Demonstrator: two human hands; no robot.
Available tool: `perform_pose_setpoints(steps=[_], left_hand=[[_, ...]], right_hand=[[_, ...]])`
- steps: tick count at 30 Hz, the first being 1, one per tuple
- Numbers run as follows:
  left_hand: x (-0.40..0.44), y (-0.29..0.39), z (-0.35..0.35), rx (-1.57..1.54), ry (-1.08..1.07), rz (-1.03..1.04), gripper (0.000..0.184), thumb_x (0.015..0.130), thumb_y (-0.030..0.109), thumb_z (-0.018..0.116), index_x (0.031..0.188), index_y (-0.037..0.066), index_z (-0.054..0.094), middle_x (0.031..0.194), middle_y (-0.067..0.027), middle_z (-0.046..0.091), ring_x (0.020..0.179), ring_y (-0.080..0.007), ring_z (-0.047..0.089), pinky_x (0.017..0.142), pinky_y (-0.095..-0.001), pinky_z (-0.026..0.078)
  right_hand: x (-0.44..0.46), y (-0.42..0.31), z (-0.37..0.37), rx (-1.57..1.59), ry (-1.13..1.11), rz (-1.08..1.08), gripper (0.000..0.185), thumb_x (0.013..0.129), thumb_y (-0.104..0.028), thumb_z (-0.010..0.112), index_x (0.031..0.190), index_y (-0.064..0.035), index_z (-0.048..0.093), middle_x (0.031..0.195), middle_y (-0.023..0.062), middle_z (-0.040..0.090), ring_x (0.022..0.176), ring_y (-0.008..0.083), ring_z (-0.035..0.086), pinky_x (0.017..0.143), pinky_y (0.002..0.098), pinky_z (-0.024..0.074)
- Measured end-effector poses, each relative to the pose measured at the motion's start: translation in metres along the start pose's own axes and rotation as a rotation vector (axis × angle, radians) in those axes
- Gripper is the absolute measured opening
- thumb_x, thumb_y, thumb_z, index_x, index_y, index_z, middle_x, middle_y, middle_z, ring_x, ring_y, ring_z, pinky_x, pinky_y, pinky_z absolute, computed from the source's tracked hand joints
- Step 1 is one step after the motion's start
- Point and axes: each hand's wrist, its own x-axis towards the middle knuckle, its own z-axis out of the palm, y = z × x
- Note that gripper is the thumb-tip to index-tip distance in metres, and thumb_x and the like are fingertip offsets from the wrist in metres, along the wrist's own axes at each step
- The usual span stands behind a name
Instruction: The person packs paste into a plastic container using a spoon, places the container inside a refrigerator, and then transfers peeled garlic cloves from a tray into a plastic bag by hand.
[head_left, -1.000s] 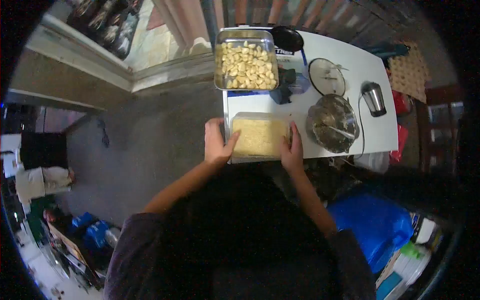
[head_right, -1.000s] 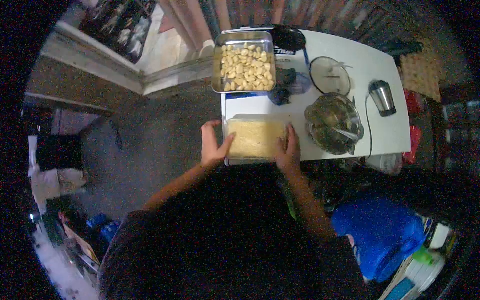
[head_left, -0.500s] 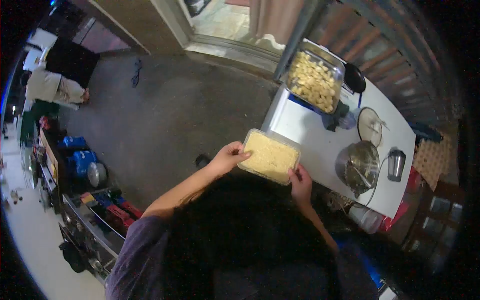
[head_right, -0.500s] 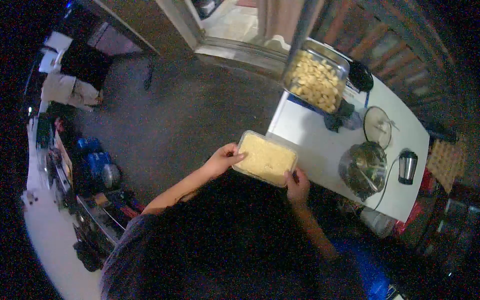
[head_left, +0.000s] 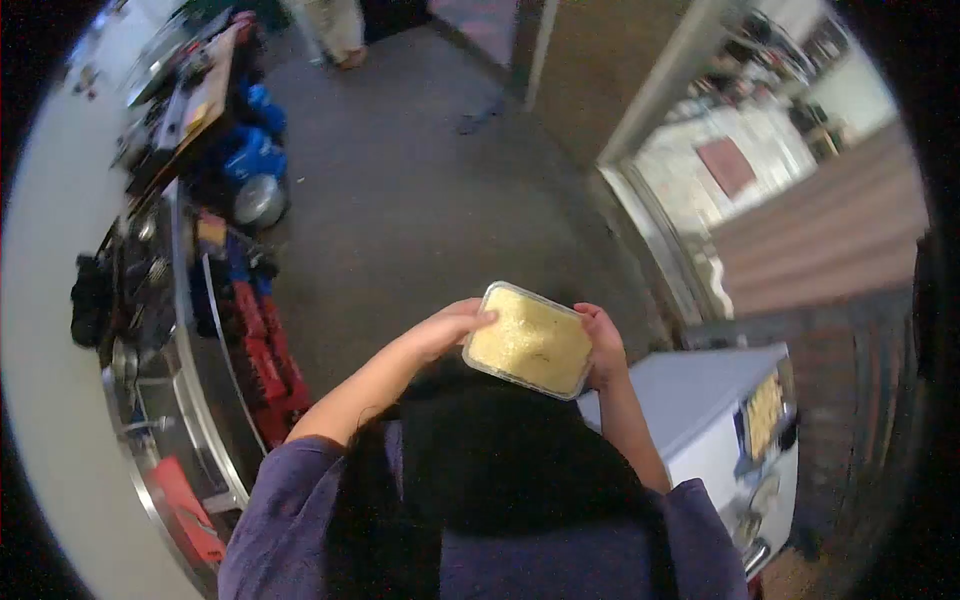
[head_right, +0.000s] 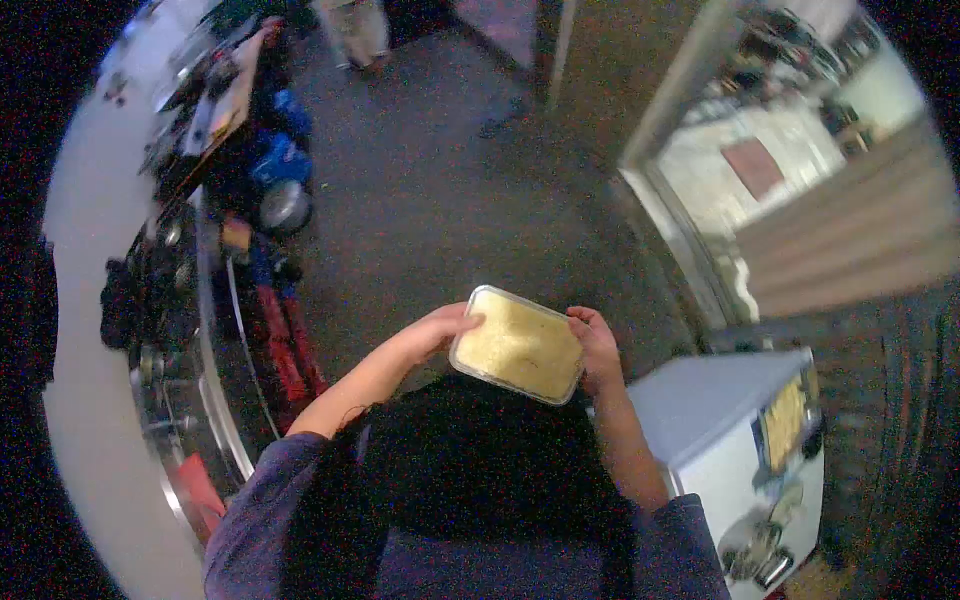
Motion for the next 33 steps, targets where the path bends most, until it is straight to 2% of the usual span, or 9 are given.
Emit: perform_pose_setpoints(steps=[2,5,11,14,19,22,26,29,33], left_hand=[[-0.01,0.023,-0.042,-0.031,0.127,0.005,0.059,0.098,0.05,0.047,0.128,-0.001,0.054,0.12,-0.0112,0.064,0.108,-0.0193,0.061,0.095,-0.0338,0.047],[-0.033,0.039,-0.101,-0.073,0.298,0.131,0.059,0.097,0.052,0.048,0.125,0.0,0.057,0.118,-0.0117,0.064,0.108,-0.0205,0.061,0.094,-0.035,0.047],[-0.031,0.08,-0.215,-0.451,0.525,0.232,0.063,0.098,0.053,0.044,0.128,-0.001,0.055,0.124,-0.0141,0.061,0.112,-0.0241,0.059,0.097,-0.0385,0.046],[-0.022,0.129,-0.288,-0.519,0.586,0.264,0.065,0.099,0.054,0.042,0.13,-0.001,0.053,0.128,-0.015,0.059,0.116,-0.0256,0.058,0.099,-0.0398,0.045],[-0.006,0.224,-0.391,-0.674,0.641,0.293,0.067,0.099,0.054,0.041,0.136,-0.001,0.047,0.136,-0.0149,0.053,0.124,-0.0258,0.052,0.105,-0.0396,0.04],[-0.012,0.262,-0.455,-0.579,0.664,0.378,0.062,0.1,0.043,0.047,0.137,-0.005,0.042,0.136,-0.0165,0.054,0.122,-0.0263,0.055,0.104,-0.0409,0.043],[-0.022,0.299,-0.525,-0.384,0.773,0.513,0.061,0.089,0.024,0.069,0.135,-0.007,0.045,0.131,-0.0125,0.056,0.118,-0.0211,0.055,0.103,-0.0355,0.041],[-0.044,0.372,-0.569,-0.373,0.927,0.514,0.057,0.088,0.024,0.07,0.132,-0.007,0.049,0.125,-0.0113,0.06,0.113,-0.019,0.057,0.1,-0.0335,0.042],[-0.065,0.427,-0.686,-0.186,0.906,0.48,0.049,0.09,0.024,0.067,0.127,-0.005,0.055,0.12,-0.0105,0.063,0.107,-0.018,0.059,0.096,-0.0324,0.044]], right_hand=[[0.054,-0.003,0.047,-0.078,-0.137,0.022,0.037,0.096,-0.026,0.058,0.124,-0.0033,0.049,0.103,0.0053,0.059,0.091,0.0148,0.059,0.08,0.0304,0.0503],[0.128,-0.005,0.111,-0.475,-0.283,0.006,0.04,0.094,-0.024,0.06,0.126,-0.0036,0.048,0.103,0.0067,0.059,0.091,0.0162,0.059,0.08,0.0316,0.0503],[0.249,-0.019,0.238,-0.167,-0.316,0.378,0.053,0.086,-0.011,0.067,0.133,-0.0018,0.046,0.115,0.0084,0.062,0.101,0.0187,0.06,0.088,0.0333,0.0495],[0.322,-0.016,0.272,-0.227,-0.639,0.419,0.057,0.08,-0.008,0.069,0.132,0.0004,0.048,0.118,0.0088,0.063,0.104,0.0191,0.06,0.091,0.0345,0.0488],[0.462,-0.039,0.375,-0.38,-0.656,0.439,0.052,0.078,-0.007,0.071,0.125,0.0023,0.053,0.116,0.0107,0.063,0.105,0.0213,0.062,0.091,0.0348,0.0496],[0.542,-0.059,0.455,-0.346,-0.697,0.476,0.051,0.078,-0.008,0.071,0.125,0.003,0.054,0.115,0.0112,0.064,0.104,0.0212,0.062,0.092,0.0349,0.0495],[0.637,-0.061,0.554,-0.429,-0.825,0.487,0.051,0.08,-0.008,0.069,0.127,0.0033,0.053,0.116,0.0114,0.064,0.104,0.0214,0.063,0.092,0.0353,0.0492],[0.699,-0.048,0.633,-0.423,-0.904,0.521,0.053,0.081,-0.01,0.069,0.129,0.0032,0.051,0.119,0.0114,0.062,0.107,0.022,0.061,0.094,0.036,0.0486],[0.775,-0.024,0.708,-0.278,-0.917,0.557,0.064,0.078,-0.012,0.073,0.134,0.0028,0.045,0.127,0.0121,0.058,0.115,0.0216,0.058,0.095,0.0347,0.0475]])
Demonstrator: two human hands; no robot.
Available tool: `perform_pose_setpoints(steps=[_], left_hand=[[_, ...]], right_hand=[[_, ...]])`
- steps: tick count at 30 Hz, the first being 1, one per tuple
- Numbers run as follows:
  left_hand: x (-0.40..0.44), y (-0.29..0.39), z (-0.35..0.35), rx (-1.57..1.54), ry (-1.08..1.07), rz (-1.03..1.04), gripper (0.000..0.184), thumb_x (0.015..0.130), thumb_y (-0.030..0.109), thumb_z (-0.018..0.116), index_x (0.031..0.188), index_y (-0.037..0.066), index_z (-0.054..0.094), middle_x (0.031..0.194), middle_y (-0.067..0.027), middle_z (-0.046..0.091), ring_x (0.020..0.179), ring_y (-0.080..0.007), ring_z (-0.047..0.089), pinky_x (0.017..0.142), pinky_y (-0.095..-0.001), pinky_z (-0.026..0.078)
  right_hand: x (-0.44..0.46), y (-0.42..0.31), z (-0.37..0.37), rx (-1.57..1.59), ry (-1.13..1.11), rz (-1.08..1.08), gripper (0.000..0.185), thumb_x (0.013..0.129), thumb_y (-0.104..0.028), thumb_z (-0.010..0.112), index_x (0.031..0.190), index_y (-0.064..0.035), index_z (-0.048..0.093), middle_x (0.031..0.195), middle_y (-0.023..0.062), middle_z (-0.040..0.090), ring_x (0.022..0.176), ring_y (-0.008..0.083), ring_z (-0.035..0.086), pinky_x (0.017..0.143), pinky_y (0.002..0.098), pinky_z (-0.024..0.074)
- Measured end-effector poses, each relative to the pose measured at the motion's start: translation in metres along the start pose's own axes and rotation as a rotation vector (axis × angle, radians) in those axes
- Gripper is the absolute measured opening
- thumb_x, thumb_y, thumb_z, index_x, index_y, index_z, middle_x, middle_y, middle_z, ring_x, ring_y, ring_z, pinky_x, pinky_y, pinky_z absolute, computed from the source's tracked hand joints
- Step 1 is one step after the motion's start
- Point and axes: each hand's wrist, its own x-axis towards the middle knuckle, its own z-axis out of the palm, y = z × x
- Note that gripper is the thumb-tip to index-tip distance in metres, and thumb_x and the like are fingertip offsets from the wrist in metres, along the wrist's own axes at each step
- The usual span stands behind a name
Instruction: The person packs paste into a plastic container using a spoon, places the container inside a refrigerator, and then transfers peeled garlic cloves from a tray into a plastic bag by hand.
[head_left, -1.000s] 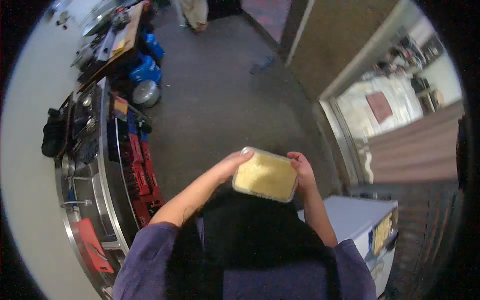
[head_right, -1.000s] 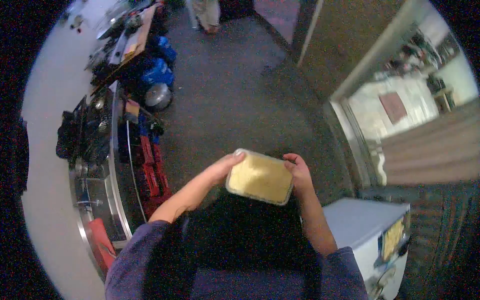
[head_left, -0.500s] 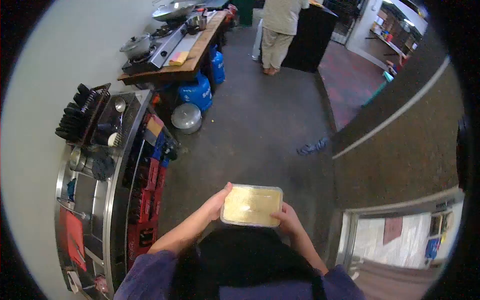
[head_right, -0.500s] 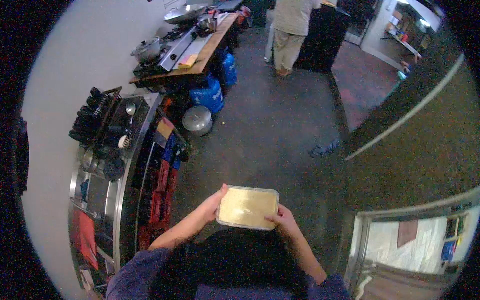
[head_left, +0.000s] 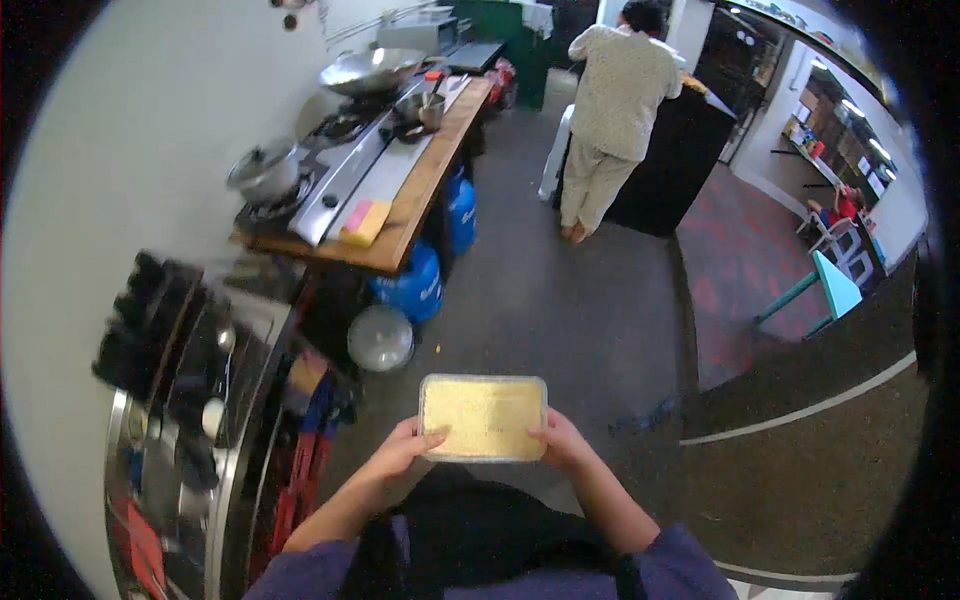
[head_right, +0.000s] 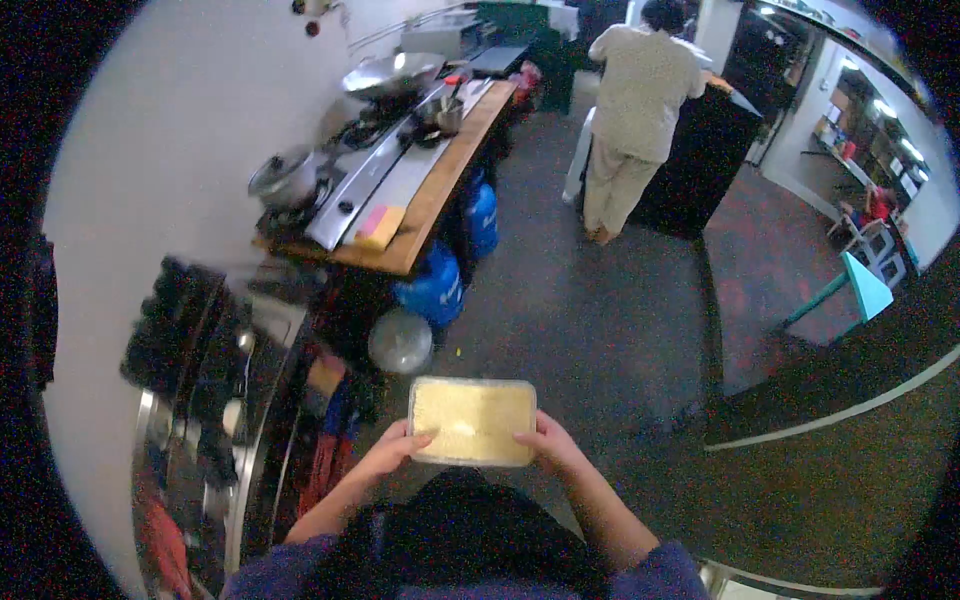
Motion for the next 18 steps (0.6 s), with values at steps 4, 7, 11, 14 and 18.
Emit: perform_pose_setpoints(steps=[4,7,11,14,18], left_hand=[[0.11,0.072,-0.04,-0.213,-0.107,-0.134,0.053,0.088,0.028,0.07,0.126,-0.005,0.055,0.119,-0.0091,0.063,0.108,-0.0172,0.058,0.096,-0.0316,0.044],[0.194,0.105,-0.06,-0.187,-0.266,-0.055,0.059,0.086,0.03,0.071,0.13,-0.004,0.051,0.125,-0.009,0.059,0.113,-0.0165,0.054,0.098,-0.0321,0.041],[0.326,0.142,-0.061,0.015,-0.428,0.054,0.067,0.084,0.025,0.071,0.138,-0.002,0.044,0.132,-0.0082,0.055,0.12,-0.0173,0.051,0.103,-0.0339,0.039],[0.401,0.184,-0.043,0.15,-0.384,0.089,0.065,0.083,0.023,0.072,0.137,-0.002,0.045,0.13,-0.0081,0.057,0.119,-0.0175,0.052,0.103,-0.0333,0.039],[0.514,0.204,-0.035,0.067,-0.259,0.076,0.064,0.083,0.023,0.072,0.136,-0.002,0.046,0.126,-0.0081,0.059,0.117,-0.0169,0.053,0.102,-0.0328,0.04]], right_hand=[[0.069,-0.051,-0.004,-0.056,0.063,-0.115,0.07,0.075,-0.008,0.074,0.136,0.0016,0.042,0.13,0.0116,0.057,0.118,0.0227,0.056,0.098,0.0361,0.0455],[0.11,-0.095,-0.003,0.054,0.227,-0.174,0.072,0.073,-0.005,0.074,0.137,0.0019,0.041,0.13,0.0132,0.056,0.12,0.0253,0.055,0.1,0.0382,0.0445],[0.174,-0.149,-0.044,0.271,0.34,-0.288,0.073,0.071,-0.003,0.074,0.136,0.0014,0.04,0.128,0.0148,0.056,0.119,0.0282,0.056,0.101,0.0414,0.0458],[0.224,-0.195,-0.089,0.307,0.351,-0.302,0.072,0.072,-0.003,0.073,0.135,0.0014,0.041,0.128,0.0152,0.056,0.118,0.0295,0.057,0.101,0.0417,0.0463],[0.3,-0.286,-0.157,0.219,0.351,-0.223,0.071,0.073,-0.005,0.072,0.136,0.0012,0.04,0.13,0.0154,0.056,0.119,0.0299,0.056,0.101,0.042,0.0468]])
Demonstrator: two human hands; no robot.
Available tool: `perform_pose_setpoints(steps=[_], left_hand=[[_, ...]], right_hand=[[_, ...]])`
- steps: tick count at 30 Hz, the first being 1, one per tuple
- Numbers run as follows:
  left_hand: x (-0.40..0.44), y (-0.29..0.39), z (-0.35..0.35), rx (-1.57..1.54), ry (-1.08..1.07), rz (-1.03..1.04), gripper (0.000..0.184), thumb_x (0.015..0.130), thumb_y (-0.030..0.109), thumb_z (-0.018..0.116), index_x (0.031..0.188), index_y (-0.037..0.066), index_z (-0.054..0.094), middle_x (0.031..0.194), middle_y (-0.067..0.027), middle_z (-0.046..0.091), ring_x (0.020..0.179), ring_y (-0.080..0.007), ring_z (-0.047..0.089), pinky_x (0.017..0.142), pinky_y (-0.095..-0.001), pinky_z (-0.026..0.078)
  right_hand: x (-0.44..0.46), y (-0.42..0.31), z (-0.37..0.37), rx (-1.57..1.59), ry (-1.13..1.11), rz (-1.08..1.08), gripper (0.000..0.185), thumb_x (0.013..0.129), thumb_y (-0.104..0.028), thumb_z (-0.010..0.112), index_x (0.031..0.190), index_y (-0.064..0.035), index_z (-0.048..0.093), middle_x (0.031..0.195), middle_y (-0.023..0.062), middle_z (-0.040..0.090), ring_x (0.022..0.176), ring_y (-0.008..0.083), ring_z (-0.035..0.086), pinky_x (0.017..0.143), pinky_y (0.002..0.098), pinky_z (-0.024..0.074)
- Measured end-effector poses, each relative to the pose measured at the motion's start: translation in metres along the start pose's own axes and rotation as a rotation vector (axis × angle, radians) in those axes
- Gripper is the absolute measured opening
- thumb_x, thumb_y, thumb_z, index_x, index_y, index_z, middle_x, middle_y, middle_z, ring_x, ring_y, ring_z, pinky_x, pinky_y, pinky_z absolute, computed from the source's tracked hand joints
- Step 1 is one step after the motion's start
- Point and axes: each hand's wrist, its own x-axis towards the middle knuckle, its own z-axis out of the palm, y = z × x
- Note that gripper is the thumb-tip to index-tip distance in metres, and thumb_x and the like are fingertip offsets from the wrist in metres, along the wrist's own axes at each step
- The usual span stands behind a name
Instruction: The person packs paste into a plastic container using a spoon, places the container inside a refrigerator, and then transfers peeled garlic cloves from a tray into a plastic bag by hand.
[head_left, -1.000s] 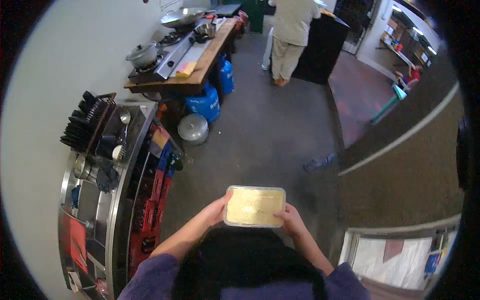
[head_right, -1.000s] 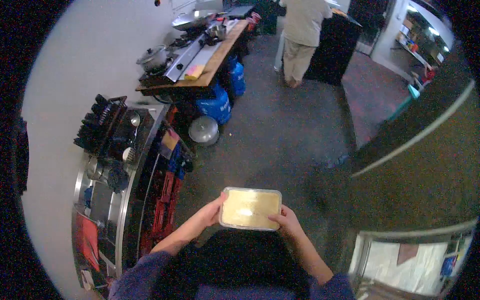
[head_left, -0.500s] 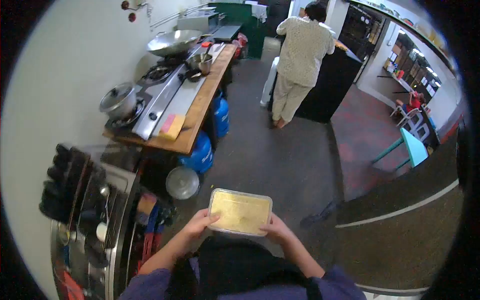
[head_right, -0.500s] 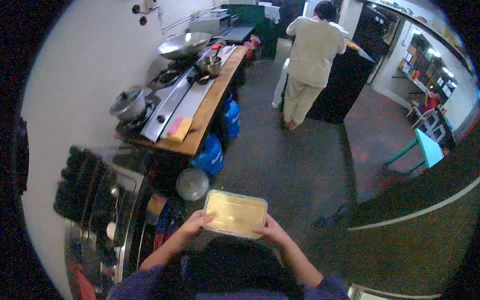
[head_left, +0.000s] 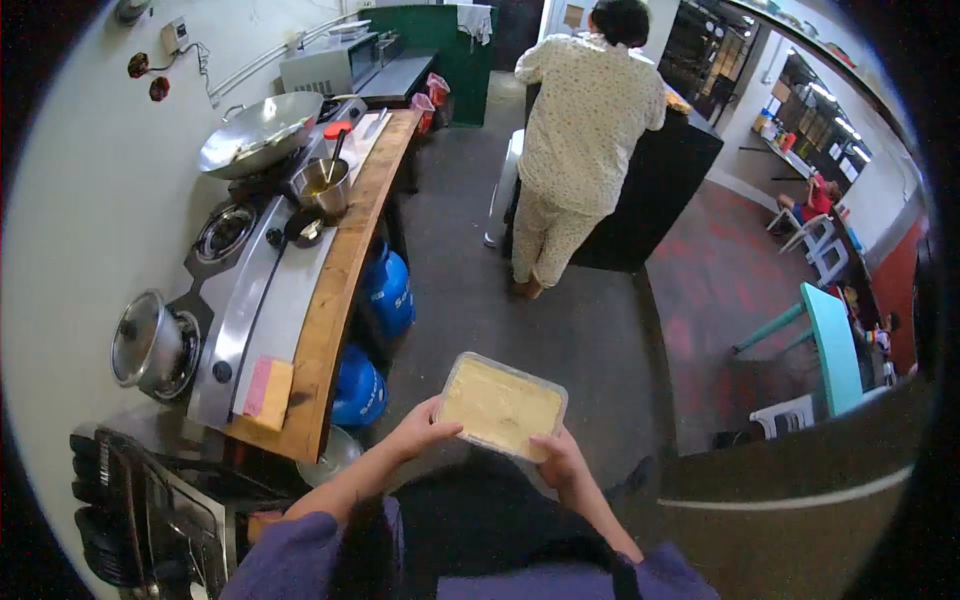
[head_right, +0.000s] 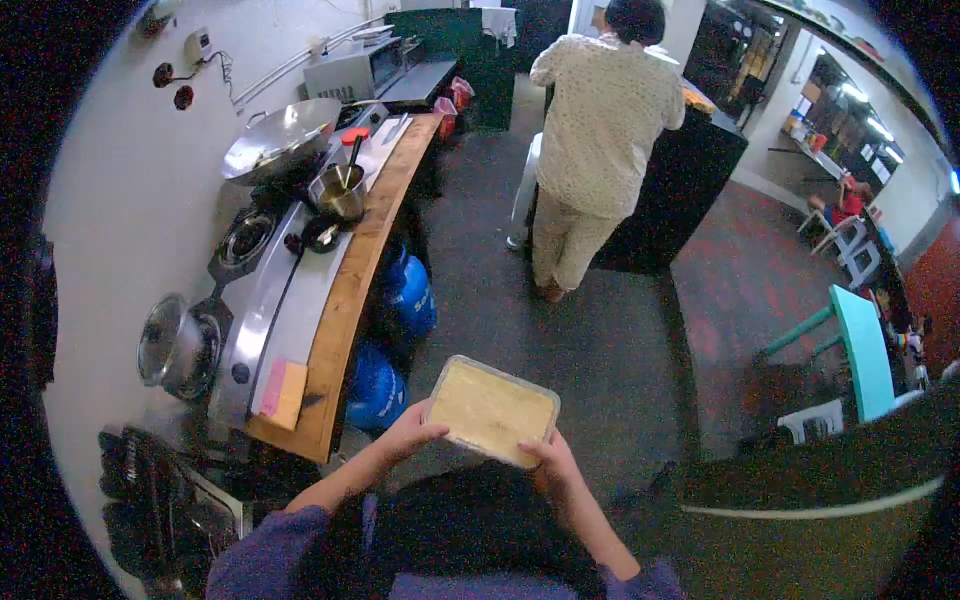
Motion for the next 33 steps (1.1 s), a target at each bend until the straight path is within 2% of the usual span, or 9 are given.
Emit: perform_pose_setpoints(steps=[5,9,12,18,21,25,28,31,33], left_hand=[[0.122,0.023,-0.049,0.013,0.151,-0.02,0.061,0.084,0.022,0.071,0.135,-0.002,0.047,0.125,-0.0083,0.06,0.113,-0.0162,0.056,0.099,-0.0324,0.042],[0.203,0.042,-0.094,-0.358,0.253,0.011,0.06,0.083,0.019,0.071,0.134,-0.001,0.047,0.124,-0.0082,0.06,0.112,-0.0175,0.057,0.098,-0.0324,0.043],[0.262,0.102,-0.119,-0.265,0.389,0.057,0.061,0.082,0.015,0.072,0.135,0.0,0.046,0.125,-0.0083,0.06,0.114,-0.0179,0.056,0.098,-0.0329,0.043],[0.363,0.147,-0.234,-0.22,0.278,0.092,0.068,0.077,0.01,0.075,0.137,0.001,0.044,0.129,-0.0084,0.058,0.118,-0.018,0.055,0.1,-0.0335,0.044],[0.416,0.175,-0.28,-0.237,0.224,0.137,0.07,0.076,0.011,0.076,0.137,0.001,0.044,0.129,-0.0082,0.058,0.119,-0.0181,0.055,0.1,-0.0338,0.044],[0.482,0.201,-0.331,-0.14,0.226,0.036,0.07,0.077,0.013,0.076,0.138,0.002,0.043,0.131,-0.0078,0.057,0.12,-0.0185,0.054,0.101,-0.0335,0.043],[0.547,0.205,-0.364,-0.313,0.199,0.089,0.076,0.079,0.025,0.078,0.141,0.004,0.039,0.133,-0.0085,0.054,0.121,-0.0201,0.054,0.102,-0.0364,0.042],[0.594,0.22,-0.38,-0.304,0.159,0.16,0.079,0.087,0.05,0.066,0.145,0.007,0.034,0.136,-0.0098,0.052,0.12,-0.0217,0.054,0.1,-0.0405,0.043],[0.632,0.233,-0.389,-0.381,0.241,0.128,0.081,0.088,0.065,0.05,0.145,0.01,0.033,0.134,-0.0105,0.052,0.118,-0.0245,0.055,0.1,-0.0459,0.043]], right_hand=[[0.136,-0.1,0.014,-0.029,-0.099,0.084,0.072,0.075,-0.007,0.071,0.138,0.001,0.039,0.132,0.0162,0.055,0.121,0.0291,0.055,0.1,0.0413,0.0463],[0.238,-0.153,0.046,-0.054,-0.13,0.167,0.067,0.078,-0.005,0.069,0.137,0.0022,0.039,0.132,0.0156,0.055,0.121,0.0273,0.055,0.104,0.0393,0.0432],[0.327,-0.165,0.065,-0.072,-0.19,0.126,0.066,0.078,-0.004,0.069,0.137,0.0014,0.039,0.132,0.0155,0.055,0.121,0.027,0.055,0.103,0.0395,0.0436],[0.459,-0.184,0.109,-0.057,-0.142,0.058,0.065,0.08,-0.005,0.067,0.138,0.0001,0.039,0.132,0.0157,0.055,0.12,0.0279,0.056,0.102,0.0402,0.0454],[0.525,-0.209,0.128,0.222,-0.102,0.162,0.057,0.084,-0.01,0.063,0.136,0.002,0.04,0.13,0.017,0.056,0.117,0.0288,0.058,0.1,0.0409,0.047],[0.614,-0.234,0.144,0.031,-0.116,0.105,0.053,0.088,-0.015,0.058,0.134,0.0053,0.041,0.129,0.0197,0.056,0.114,0.0299,0.06,0.099,0.0417,0.0477],[0.681,-0.266,0.156,0.031,-0.116,0.077,0.054,0.088,-0.016,0.057,0.135,0.0065,0.041,0.13,0.0208,0.055,0.116,0.0313,0.059,0.1,0.0424,0.047],[0.746,-0.291,0.159,0.038,-0.158,0.056,0.056,0.089,-0.02,0.056,0.136,0.0059,0.041,0.133,0.0208,0.054,0.12,0.033,0.056,0.102,0.0435,0.0456],[0.799,-0.312,0.163,0.046,-0.192,0.031,0.056,0.089,-0.021,0.056,0.136,0.0056,0.041,0.133,0.0206,0.054,0.12,0.033,0.056,0.103,0.0437,0.0455]])
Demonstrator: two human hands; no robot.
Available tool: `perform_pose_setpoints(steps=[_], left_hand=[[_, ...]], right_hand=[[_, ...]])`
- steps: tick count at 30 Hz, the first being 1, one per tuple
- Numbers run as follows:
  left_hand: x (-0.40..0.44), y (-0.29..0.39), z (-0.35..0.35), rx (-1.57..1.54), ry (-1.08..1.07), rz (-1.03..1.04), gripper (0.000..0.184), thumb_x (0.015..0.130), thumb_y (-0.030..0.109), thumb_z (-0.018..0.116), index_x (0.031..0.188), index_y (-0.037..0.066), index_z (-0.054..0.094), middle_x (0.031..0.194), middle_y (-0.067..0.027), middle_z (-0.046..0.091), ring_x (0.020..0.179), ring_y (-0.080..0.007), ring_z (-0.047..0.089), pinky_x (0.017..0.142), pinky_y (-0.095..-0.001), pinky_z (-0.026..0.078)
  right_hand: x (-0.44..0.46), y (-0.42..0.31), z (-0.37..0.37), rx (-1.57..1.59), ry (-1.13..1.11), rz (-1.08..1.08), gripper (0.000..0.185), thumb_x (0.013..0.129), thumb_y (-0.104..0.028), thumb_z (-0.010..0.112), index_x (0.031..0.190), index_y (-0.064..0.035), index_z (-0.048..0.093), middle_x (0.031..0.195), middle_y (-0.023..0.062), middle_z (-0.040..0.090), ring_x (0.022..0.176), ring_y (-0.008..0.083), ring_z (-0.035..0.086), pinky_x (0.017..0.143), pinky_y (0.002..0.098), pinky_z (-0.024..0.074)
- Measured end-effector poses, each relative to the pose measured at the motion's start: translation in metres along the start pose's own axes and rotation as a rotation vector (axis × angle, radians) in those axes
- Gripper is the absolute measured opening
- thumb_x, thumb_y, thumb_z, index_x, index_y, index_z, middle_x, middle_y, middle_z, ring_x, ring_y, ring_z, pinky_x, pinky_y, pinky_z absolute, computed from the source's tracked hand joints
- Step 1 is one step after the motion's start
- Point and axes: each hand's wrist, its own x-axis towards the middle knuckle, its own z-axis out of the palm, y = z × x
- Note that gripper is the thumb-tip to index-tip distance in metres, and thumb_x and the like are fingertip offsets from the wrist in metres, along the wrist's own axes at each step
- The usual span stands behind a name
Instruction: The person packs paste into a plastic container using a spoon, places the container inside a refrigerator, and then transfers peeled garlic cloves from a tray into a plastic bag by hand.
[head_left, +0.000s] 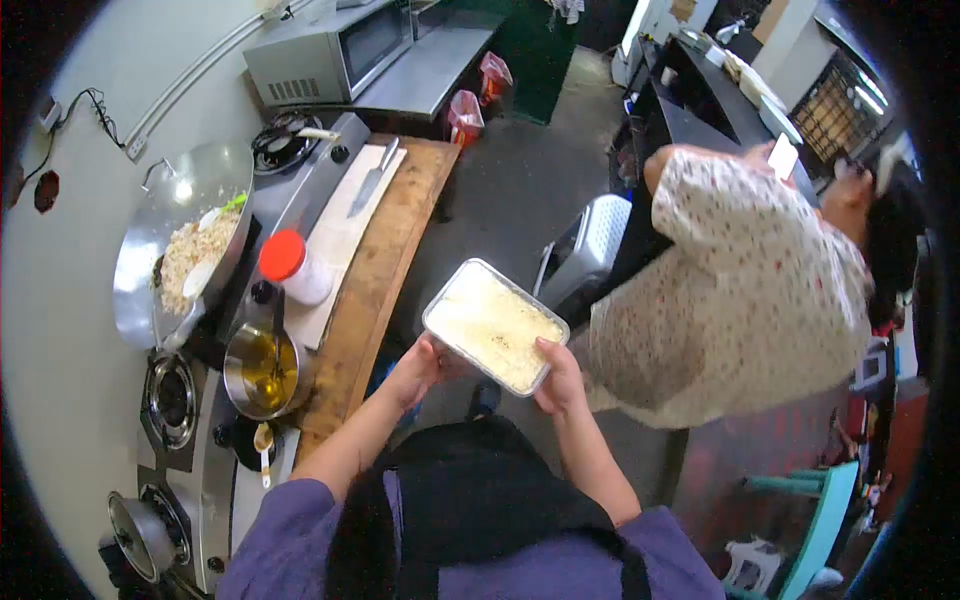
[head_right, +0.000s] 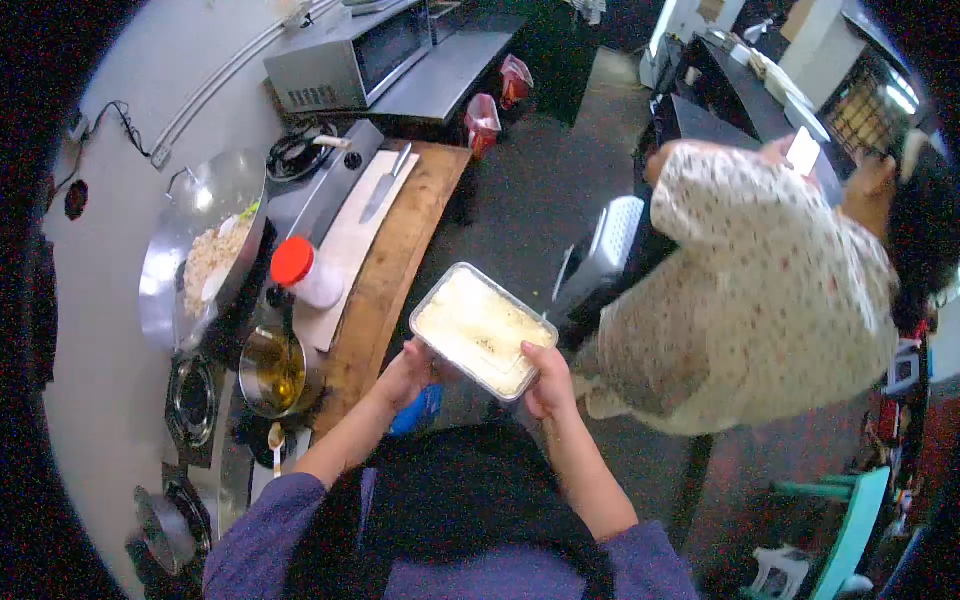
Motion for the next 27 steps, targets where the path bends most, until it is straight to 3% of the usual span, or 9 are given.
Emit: perform_pose_setpoints(steps=[1,3,5,6,10,17,27], left_hand=[[0.016,0.005,0.001,-0.028,0.049,-0.021,0.084,0.088,0.072,0.043,0.145,0.012,0.033,0.133,-0.0109,0.053,0.116,-0.0259,0.055,0.1,-0.0485,0.042],[0.049,0.013,0.002,-0.114,0.219,-0.096,0.068,0.097,0.063,0.033,0.137,0.008,0.041,0.124,-0.0127,0.056,0.108,-0.0286,0.057,0.094,-0.047,0.045],[0.072,0.014,-0.002,-0.137,0.328,-0.137,0.056,0.099,0.053,0.039,0.128,0.006,0.049,0.121,-0.0134,0.057,0.107,-0.0288,0.058,0.093,-0.0458,0.047],[0.084,0.012,-0.005,-0.211,0.423,-0.18,0.037,0.1,0.036,0.049,0.116,0.003,0.056,0.115,-0.0123,0.06,0.103,-0.0253,0.059,0.089,-0.0415,0.049],[0.123,0.029,-0.011,-0.215,0.436,-0.173,0.013,0.096,0.017,0.058,0.101,0.006,0.057,0.109,-0.0073,0.061,0.101,-0.0204,0.059,0.088,-0.0382,0.05],[0.204,0.091,-0.062,-0.051,0.488,-0.129,0.015,0.094,0.012,0.06,0.106,0.005,0.058,0.108,-0.0069,0.06,0.102,-0.0186,0.059,0.087,-0.0349,0.05],[0.316,0.158,-0.133,-0.145,0.604,0.017,0.009,0.094,0.01,0.058,0.101,0.006,0.056,0.107,-0.0091,0.062,0.098,-0.0198,0.061,0.083,-0.0352,0.051]], right_hand=[[0.022,-0.011,0.0,-0.016,-0.009,-0.022,0.056,0.09,-0.021,0.056,0.136,0.0055,0.041,0.133,0.0204,0.054,0.12,0.0329,0.056,0.103,0.0438,0.0455],[0.069,-0.033,0.003,-0.039,-0.017,-0.063,0.055,0.09,-0.023,0.056,0.136,0.0052,0.041,0.133,0.0202,0.054,0.119,0.0326,0.057,0.102,0.0439,0.0454],[0.115,-0.047,0.003,0.012,-0.052,-0.051,0.055,0.091,-0.023,0.055,0.136,0.0051,0.042,0.135,0.0186,0.053,0.121,0.0303,0.055,0.104,0.0425,0.0433],[0.136,-0.056,0.011,0.033,-0.013,-0.073,0.055,0.091,-0.024,0.055,0.136,0.0048,0.042,0.135,0.0181,0.053,0.122,0.0298,0.054,0.105,0.0419,0.0426],[0.214,-0.083,0.035,0.099,0.02,-0.143,0.054,0.091,-0.024,0.054,0.135,0.0039,0.043,0.134,0.0174,0.054,0.122,0.029,0.054,0.106,0.0404,0.0415],[0.348,-0.105,0.05,0.08,0.107,-0.201,0.053,0.089,-0.022,0.055,0.133,0.006,0.045,0.13,0.0171,0.056,0.119,0.0274,0.057,0.102,0.0387,0.0454],[0.513,-0.177,0.061,0.149,0.163,-0.339,0.05,0.089,-0.021,0.057,0.131,0.003,0.046,0.129,0.016,0.057,0.119,0.0273,0.057,0.103,0.0393,0.0454]])
